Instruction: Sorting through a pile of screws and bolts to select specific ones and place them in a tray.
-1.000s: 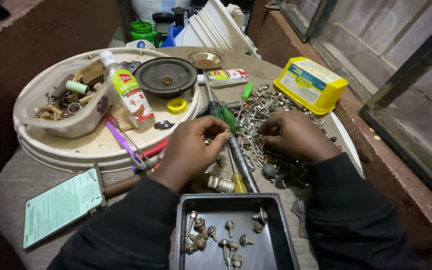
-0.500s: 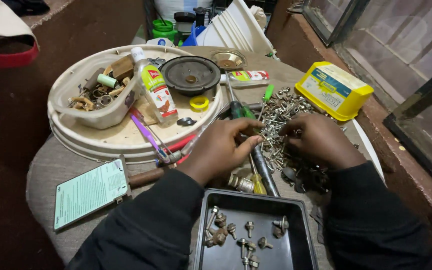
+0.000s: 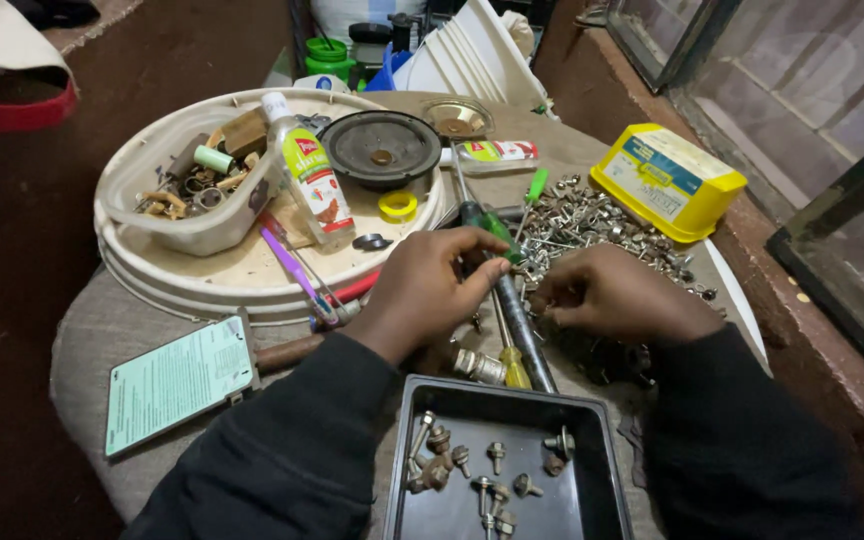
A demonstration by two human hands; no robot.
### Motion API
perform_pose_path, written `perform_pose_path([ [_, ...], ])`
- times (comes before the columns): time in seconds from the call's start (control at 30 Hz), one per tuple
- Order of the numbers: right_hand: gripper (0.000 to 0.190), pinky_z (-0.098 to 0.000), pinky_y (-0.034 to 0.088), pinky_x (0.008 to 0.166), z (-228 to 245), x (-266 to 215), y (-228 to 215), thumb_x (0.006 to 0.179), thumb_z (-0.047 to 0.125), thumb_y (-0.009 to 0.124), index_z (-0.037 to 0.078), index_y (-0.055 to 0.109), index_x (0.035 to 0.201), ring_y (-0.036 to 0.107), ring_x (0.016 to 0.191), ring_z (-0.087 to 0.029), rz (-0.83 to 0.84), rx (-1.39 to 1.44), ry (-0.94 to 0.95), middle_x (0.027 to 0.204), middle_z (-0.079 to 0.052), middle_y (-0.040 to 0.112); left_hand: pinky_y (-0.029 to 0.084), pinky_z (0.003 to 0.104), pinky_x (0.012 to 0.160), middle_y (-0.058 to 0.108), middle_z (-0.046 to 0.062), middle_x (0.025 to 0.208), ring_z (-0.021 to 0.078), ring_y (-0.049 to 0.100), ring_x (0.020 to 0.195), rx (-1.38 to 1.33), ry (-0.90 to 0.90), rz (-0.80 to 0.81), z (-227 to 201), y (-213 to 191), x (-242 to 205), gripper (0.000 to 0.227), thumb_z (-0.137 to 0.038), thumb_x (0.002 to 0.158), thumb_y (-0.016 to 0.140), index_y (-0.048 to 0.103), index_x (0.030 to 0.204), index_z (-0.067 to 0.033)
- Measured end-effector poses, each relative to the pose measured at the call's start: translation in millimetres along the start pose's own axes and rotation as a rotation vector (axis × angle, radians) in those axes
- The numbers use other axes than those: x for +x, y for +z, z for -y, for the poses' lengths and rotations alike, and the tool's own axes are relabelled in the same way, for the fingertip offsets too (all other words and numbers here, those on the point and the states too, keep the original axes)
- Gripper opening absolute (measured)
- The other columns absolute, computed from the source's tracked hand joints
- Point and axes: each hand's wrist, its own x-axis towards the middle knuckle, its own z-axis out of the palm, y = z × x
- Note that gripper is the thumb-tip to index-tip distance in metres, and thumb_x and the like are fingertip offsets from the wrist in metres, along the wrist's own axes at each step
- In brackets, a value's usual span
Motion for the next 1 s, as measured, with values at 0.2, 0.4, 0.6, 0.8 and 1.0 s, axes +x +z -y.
perform_pose_path([
  [0.2, 0.026, -0.0476, 0.057, 0.084, 26, 4, 2, 0.071, 0.037, 0.082, 0.024, 0.081, 0.094, 0.075, 0.097, -0.034, 0.261, -0.273, 0.258, 0.091, -0.004, 0.080, 0.057, 0.043, 0.065, 0.077, 0.005, 0.077, 0.0342, 0.075, 0.076, -0.023, 0.007, 0.011, -1, 0, 1, 0.020, -0.030, 0.089, 0.068, 0.077, 0.105, -0.0221],
  [0.4, 0.032, -0.0467, 0.057, 0.082, 12, 8, 4, 0.072, 0.047, 0.080, 0.022, 0.080, 0.091, 0.076, 0.094, -0.034, 0.219, -0.275, 0.287, 0.086, -0.005, 0.081, 0.058, 0.044, 0.067, 0.077, 0.006, 0.076, 0.0351, 0.075, 0.079, -0.016, 0.019, 0.024, 2, 2, 1, 0.020, -0.030, 0.088, 0.069, 0.077, 0.104, -0.0220],
  [0.6, 0.017, -0.0383, 0.056, 0.083, -47, 2, 7, 0.080, 0.016, 0.077, 0.008, 0.082, 0.095, 0.072, 0.086, -0.020, -0.276, 0.346, 0.210, 0.083, -0.013, 0.081, 0.058, 0.040, 0.067, 0.078, 0.007, 0.077, 0.0344, 0.076, 0.080, -0.072, 0.009, 0.005, -2, 0, 0, 0.021, -0.026, 0.088, 0.069, 0.078, 0.106, -0.0216],
  [0.8, 0.023, -0.0405, 0.056, 0.091, 8, 4, 7, 0.088, 0.006, 0.077, 0.001, 0.078, 0.110, 0.069, 0.096, -0.019, -0.341, 0.712, -0.068, 0.100, -0.014, 0.080, 0.059, 0.040, 0.069, 0.079, 0.011, 0.081, 0.0333, 0.077, 0.081, -0.183, 0.014, -0.010, -5, 4, 2, 0.022, -0.026, 0.087, 0.074, 0.080, 0.106, -0.0193],
  [1.0, 0.024, -0.0413, 0.056, 0.090, 2, -1, 3, 0.093, 0.011, 0.073, 0.001, 0.077, 0.115, 0.067, 0.093, -0.020, -0.427, 0.692, -0.075, 0.097, -0.014, 0.078, 0.056, 0.030, 0.065, 0.079, 0.002, 0.079, 0.0143, 0.072, 0.075, -0.300, -0.032, -0.087, -6, 8, -1, 0.017, -0.026, 0.089, 0.074, 0.080, 0.104, -0.0223],
])
